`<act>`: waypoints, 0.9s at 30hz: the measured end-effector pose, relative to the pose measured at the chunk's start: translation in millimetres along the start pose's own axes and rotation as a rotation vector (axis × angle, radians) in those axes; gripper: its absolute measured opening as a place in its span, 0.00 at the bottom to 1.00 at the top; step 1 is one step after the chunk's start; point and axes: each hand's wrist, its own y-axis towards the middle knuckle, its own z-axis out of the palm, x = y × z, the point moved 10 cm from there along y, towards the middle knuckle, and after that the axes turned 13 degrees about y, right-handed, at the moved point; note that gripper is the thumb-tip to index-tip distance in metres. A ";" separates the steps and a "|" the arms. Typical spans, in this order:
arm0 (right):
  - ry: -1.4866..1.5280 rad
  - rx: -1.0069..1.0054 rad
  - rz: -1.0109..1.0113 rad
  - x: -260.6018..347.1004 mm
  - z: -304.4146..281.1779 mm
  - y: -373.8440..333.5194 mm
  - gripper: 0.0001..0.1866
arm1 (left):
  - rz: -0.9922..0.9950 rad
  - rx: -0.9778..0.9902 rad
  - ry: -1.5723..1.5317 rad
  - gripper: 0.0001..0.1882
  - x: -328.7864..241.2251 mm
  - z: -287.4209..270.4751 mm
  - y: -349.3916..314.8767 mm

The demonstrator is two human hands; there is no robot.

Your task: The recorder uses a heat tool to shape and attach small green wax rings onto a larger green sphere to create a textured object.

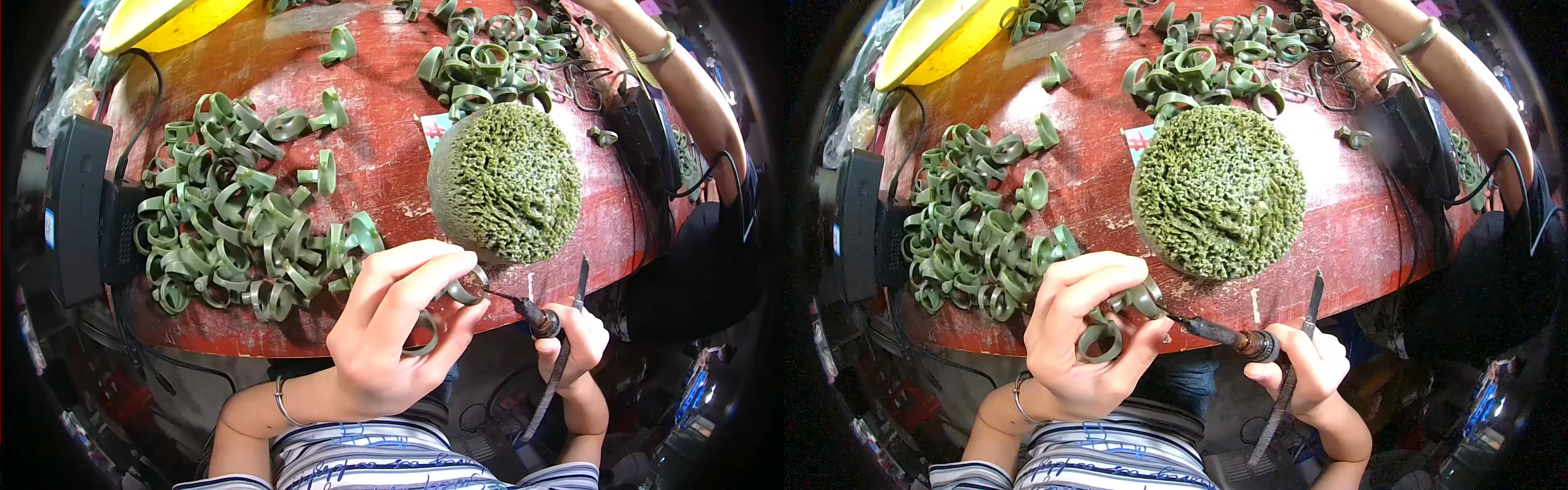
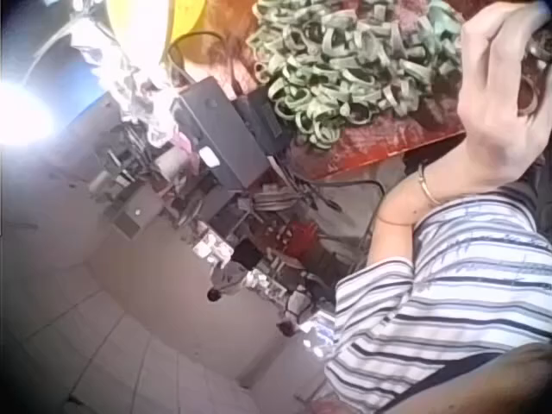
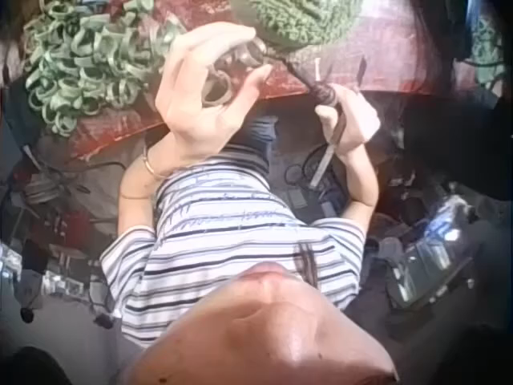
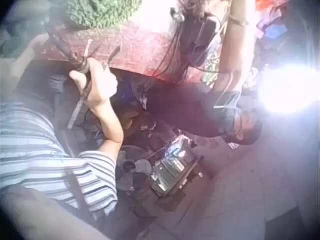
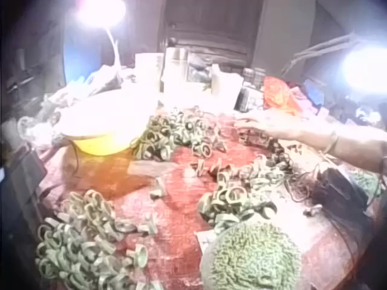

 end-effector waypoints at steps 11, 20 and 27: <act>0.003 -0.017 -0.008 -0.2 -1.0 -0.5 0.24 | 0.027 0.000 0.031 0.24 0.1 0.7 -0.6; 0.011 -0.028 0.022 -7.2 -3.6 -8.8 0.24 | 0.030 -0.012 0.030 0.23 0.1 0.6 -0.9; 0.131 -0.060 0.104 -16.6 -3.6 -12.9 0.25 | 0.022 0.006 0.022 0.23 0.9 0.1 -0.2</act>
